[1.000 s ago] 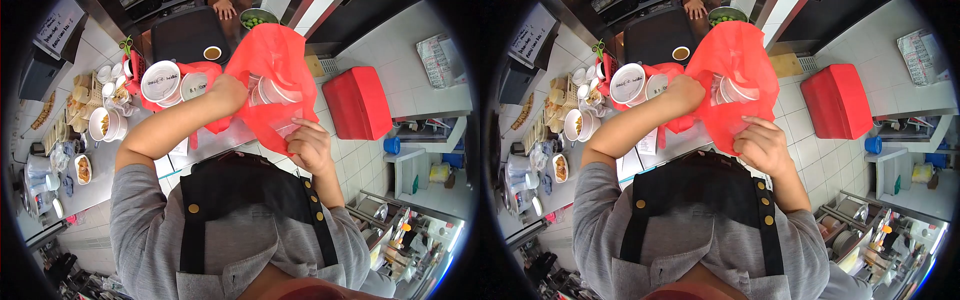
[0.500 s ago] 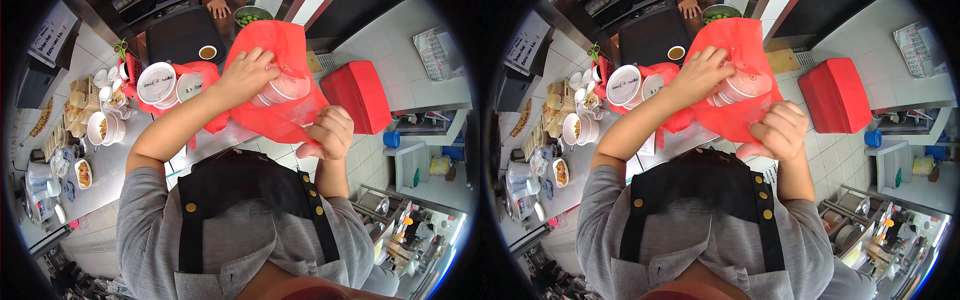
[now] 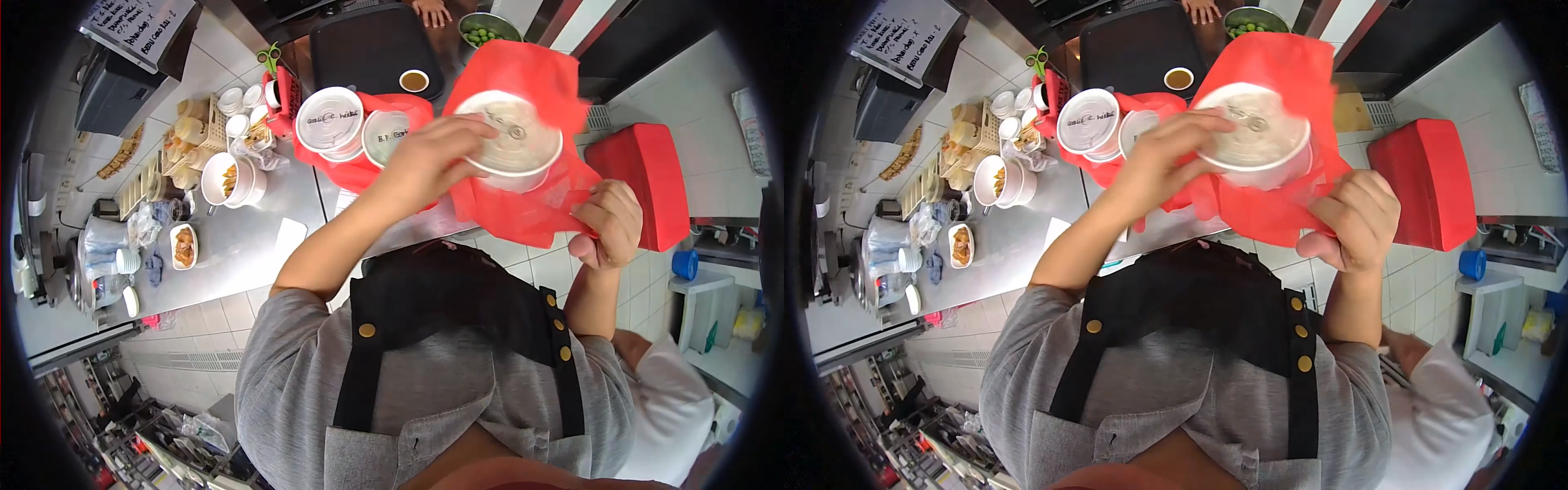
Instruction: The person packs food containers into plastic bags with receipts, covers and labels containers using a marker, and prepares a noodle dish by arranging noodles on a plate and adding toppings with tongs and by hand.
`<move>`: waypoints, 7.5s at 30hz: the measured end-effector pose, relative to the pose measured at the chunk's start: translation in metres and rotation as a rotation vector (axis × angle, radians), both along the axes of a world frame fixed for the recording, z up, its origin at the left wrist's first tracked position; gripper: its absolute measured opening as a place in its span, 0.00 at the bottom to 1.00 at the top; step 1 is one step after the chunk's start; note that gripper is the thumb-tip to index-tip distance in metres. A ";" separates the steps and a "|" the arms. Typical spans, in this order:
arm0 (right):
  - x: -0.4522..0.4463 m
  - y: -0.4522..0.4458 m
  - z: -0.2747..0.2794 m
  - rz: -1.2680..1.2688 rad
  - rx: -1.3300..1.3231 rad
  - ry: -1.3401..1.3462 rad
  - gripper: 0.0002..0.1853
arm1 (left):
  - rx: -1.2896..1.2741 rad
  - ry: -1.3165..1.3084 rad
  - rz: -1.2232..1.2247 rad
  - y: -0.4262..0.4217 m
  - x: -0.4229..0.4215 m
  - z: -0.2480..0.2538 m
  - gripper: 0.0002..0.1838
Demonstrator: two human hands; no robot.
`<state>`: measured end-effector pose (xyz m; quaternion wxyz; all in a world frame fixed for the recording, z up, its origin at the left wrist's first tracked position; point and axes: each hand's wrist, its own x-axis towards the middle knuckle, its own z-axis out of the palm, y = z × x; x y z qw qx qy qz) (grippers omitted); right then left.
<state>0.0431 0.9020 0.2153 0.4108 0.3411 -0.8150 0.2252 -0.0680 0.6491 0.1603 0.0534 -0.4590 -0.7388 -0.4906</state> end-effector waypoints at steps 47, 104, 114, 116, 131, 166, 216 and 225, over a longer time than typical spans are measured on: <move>-0.105 -0.176 -0.031 0.306 -1.313 -0.911 0.39 | -0.020 -0.136 0.833 -0.248 -0.102 -0.196 0.22; -0.047 -0.233 -0.153 0.021 -0.657 -1.974 0.18 | 0.463 -0.689 -0.040 -0.169 -0.083 0.086 0.28; -0.088 -0.299 -0.306 -0.256 -1.490 -1.954 0.19 | 0.247 -0.519 0.223 -0.191 -0.069 0.103 0.43; -0.094 -0.303 -0.306 -0.221 -1.523 -1.938 0.20 | 0.291 -0.521 0.225 -0.211 -0.061 0.101 0.40; -0.034 -0.269 -0.010 0.244 -0.413 -1.343 0.19 | 0.133 0.433 0.678 -0.238 0.011 0.108 0.31; -0.126 -0.171 -0.051 -0.374 0.047 -1.007 0.67 | -0.183 -0.945 -0.430 -0.094 -0.124 0.021 0.12; -0.030 -0.153 -0.040 -0.428 0.087 -0.910 0.37 | -0.577 -0.639 0.129 -0.115 -0.137 0.017 0.26; -0.034 -0.150 0.023 -0.748 0.145 -0.023 0.42 | -0.491 0.757 1.155 -0.174 -0.080 0.072 0.57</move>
